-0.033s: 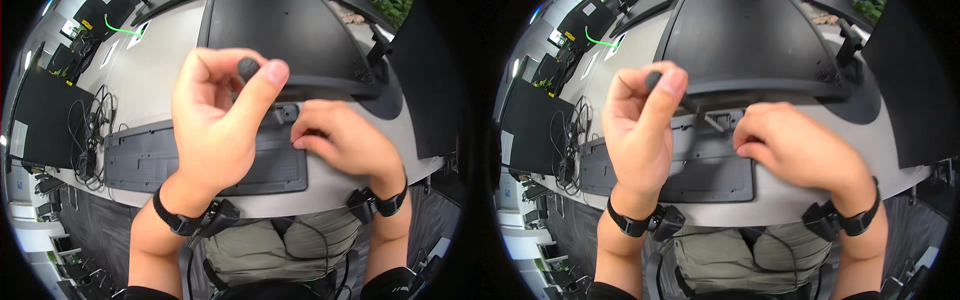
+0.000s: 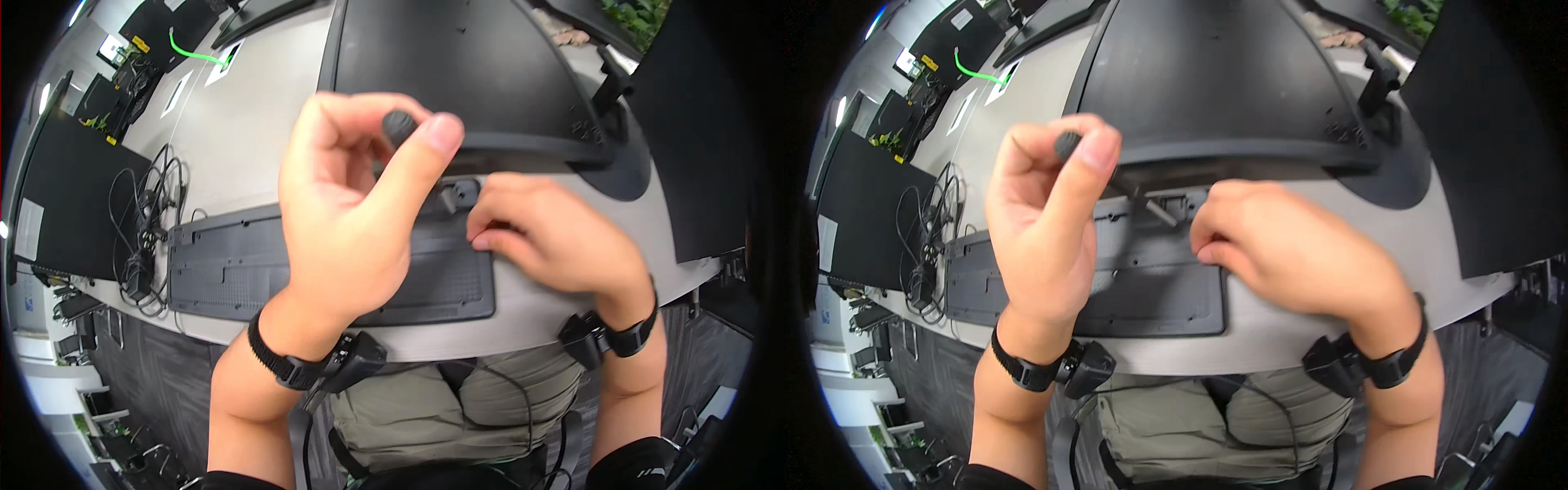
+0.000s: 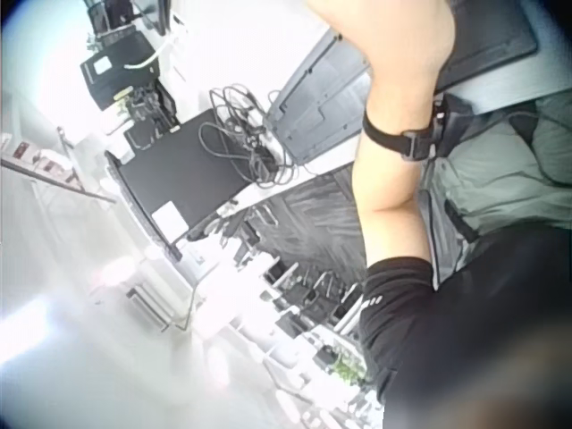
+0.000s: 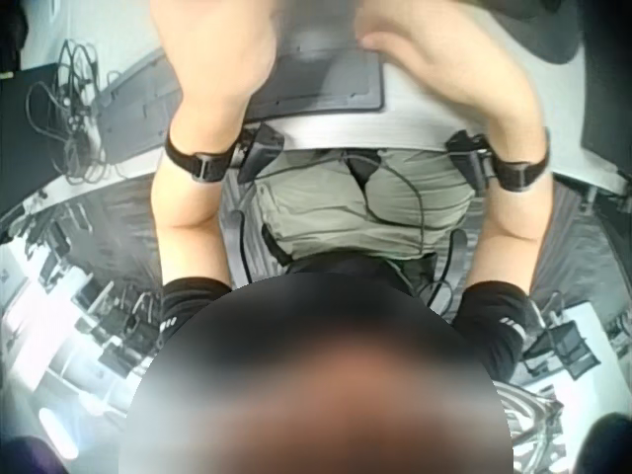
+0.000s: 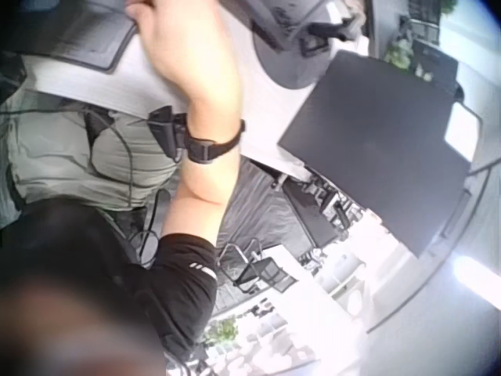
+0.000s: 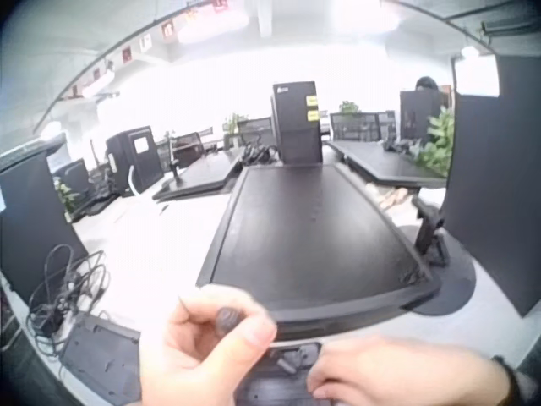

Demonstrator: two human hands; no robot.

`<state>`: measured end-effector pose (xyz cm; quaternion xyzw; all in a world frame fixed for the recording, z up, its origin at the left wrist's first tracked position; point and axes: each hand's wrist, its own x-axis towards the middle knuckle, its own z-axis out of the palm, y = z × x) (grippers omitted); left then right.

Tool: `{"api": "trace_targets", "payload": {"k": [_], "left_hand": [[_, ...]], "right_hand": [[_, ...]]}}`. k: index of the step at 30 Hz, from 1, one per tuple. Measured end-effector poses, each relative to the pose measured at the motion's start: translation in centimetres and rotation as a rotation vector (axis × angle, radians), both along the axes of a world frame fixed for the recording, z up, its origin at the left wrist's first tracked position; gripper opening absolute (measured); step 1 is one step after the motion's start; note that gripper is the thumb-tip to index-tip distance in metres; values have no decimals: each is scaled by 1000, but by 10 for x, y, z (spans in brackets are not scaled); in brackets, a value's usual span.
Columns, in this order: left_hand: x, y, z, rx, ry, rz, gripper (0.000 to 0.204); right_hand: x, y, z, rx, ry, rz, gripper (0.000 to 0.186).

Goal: Using a screwdriver to unscrew and open a computer keyboard for repair.

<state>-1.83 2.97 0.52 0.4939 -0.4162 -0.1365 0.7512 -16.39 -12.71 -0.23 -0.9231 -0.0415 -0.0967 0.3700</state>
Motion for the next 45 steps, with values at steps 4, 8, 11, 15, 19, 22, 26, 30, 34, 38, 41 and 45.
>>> {"api": "trace_targets", "payload": {"k": [4,8,11,15,19,22,26,30,34,38,41,45], "left_hand": [[-3,-4,3,-76,82,-37,24],[-2,-3,3,-34,50,-26,24],[-1,-2,3,-25,64,-32,23],[-2,-1,5,-5,75,-14,23],[-2,0,5,-5,70,-27,22],[-2,1,4,8,81,-33,22],[-2,1,4,22,88,-33,21],[-2,0,4,18,98,-42,21],[-1,1,4,20,97,-47,21],[-2,0,3,0,100,-43,20],[-1,-1,3,-31,119,-32,18],[1,-1,4,-13,153,-26,14]], "right_hand": [[-2,0,3,-30,66,5,8],[-3,3,3,-83,81,-11,10],[-3,9,3,-166,36,-18,10],[-4,11,4,-209,-42,-35,10],[-4,8,4,-184,-27,2,12],[-4,9,5,-180,33,1,12],[-2,13,9,-169,25,-37,12],[-1,11,11,-73,55,-46,16],[0,8,10,-28,101,-47,18],[-1,8,14,16,74,-55,18],[-6,-1,22,131,-19,-171,17],[-8,-32,27,289,-165,-617,15]]}}
